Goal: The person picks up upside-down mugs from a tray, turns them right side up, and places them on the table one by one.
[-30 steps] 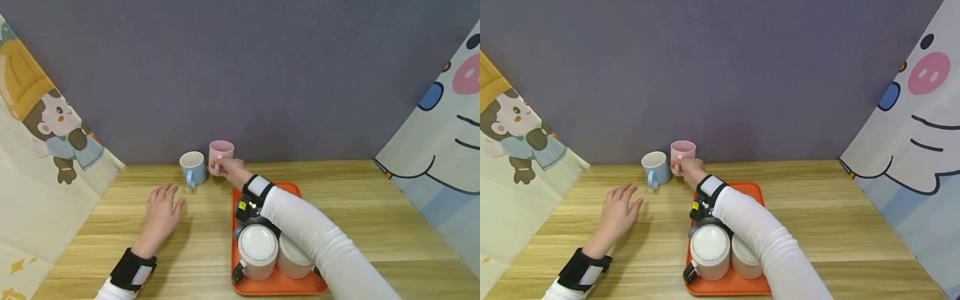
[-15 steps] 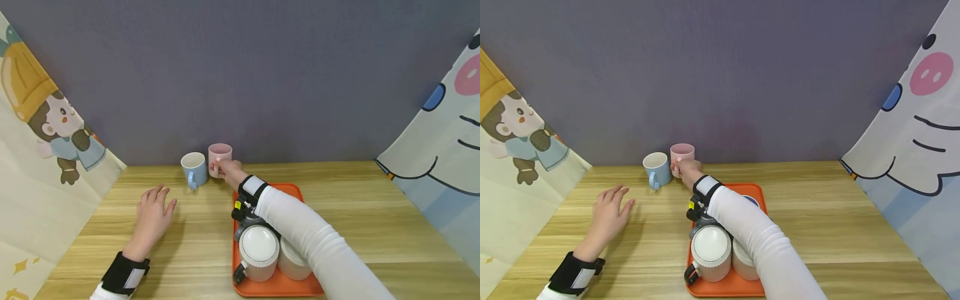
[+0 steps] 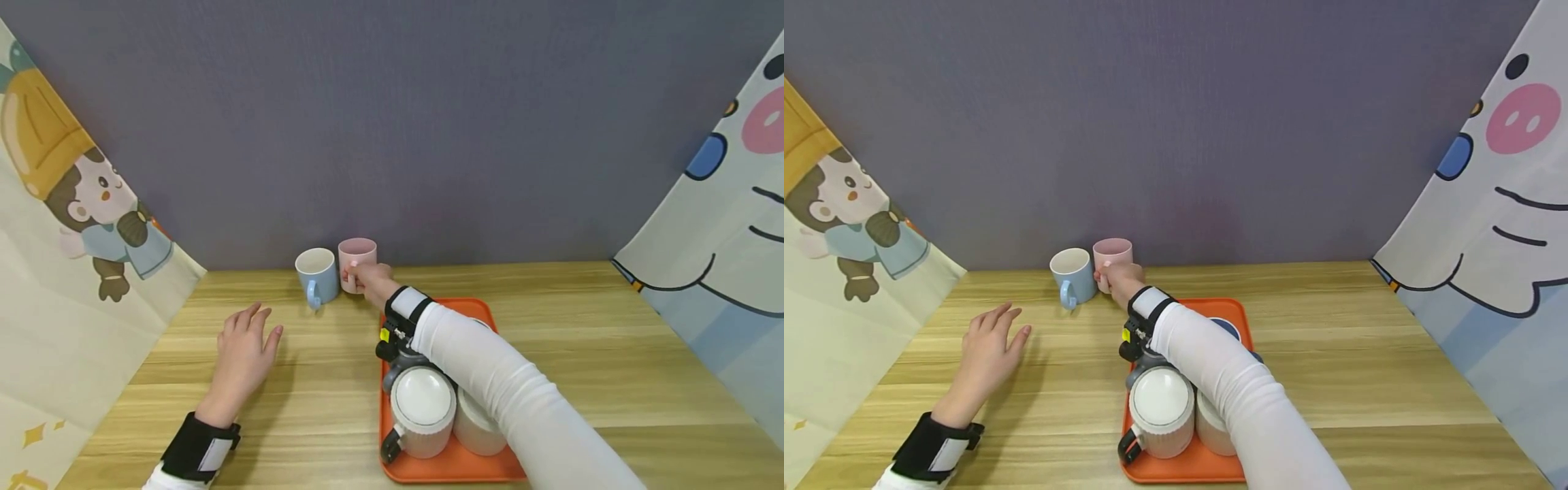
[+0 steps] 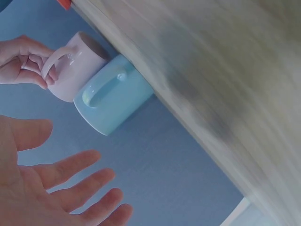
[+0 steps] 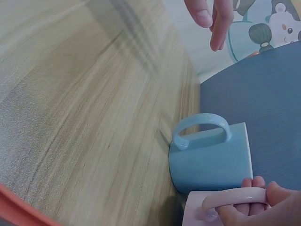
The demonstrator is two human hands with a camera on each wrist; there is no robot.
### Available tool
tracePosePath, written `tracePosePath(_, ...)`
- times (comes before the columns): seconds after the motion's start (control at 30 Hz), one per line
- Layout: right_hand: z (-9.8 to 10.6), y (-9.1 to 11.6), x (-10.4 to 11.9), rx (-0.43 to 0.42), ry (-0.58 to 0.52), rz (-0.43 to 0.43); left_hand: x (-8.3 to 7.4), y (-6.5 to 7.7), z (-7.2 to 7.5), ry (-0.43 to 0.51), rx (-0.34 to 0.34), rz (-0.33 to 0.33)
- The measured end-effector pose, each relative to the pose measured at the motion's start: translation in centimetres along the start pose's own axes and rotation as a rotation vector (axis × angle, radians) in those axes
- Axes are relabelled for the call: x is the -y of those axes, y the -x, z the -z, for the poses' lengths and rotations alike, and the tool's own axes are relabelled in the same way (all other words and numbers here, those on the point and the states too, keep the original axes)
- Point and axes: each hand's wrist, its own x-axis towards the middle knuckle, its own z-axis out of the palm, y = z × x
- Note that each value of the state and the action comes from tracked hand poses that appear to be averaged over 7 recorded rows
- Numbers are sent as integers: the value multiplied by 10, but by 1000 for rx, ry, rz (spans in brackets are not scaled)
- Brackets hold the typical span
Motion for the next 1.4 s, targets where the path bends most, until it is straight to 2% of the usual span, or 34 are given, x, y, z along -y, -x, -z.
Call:
tracePosePath(0.27,-2,-4,-6,7,4,-22,3,-1,0,-1,11,12)
tracePosePath(0.6,-4,-5,-14,8,35,-2,3,-2,0,1,11,21)
tracePosePath(0.93,-6,-6,-18,-26,145,-19,3,-4,0,7,13,19)
tracePosePath(1.0,-8,-13,-22,-35,175,-12,4,-4,1,6,14,22)
tracePosePath(1.17,-10,-104,-71,-22,149,55,5,-4,1,1,16,26)
tracePosePath(1.23,-8,-118,-78,-11,142,50,5,-4,1,0,17,24)
tracePosePath(1.3,-8,-92,-66,-26,170,52,5,-4,0,0,18,20)
tracePosePath(1.4,-7,-22,-32,-59,228,45,5,-4,0,0,16,17)
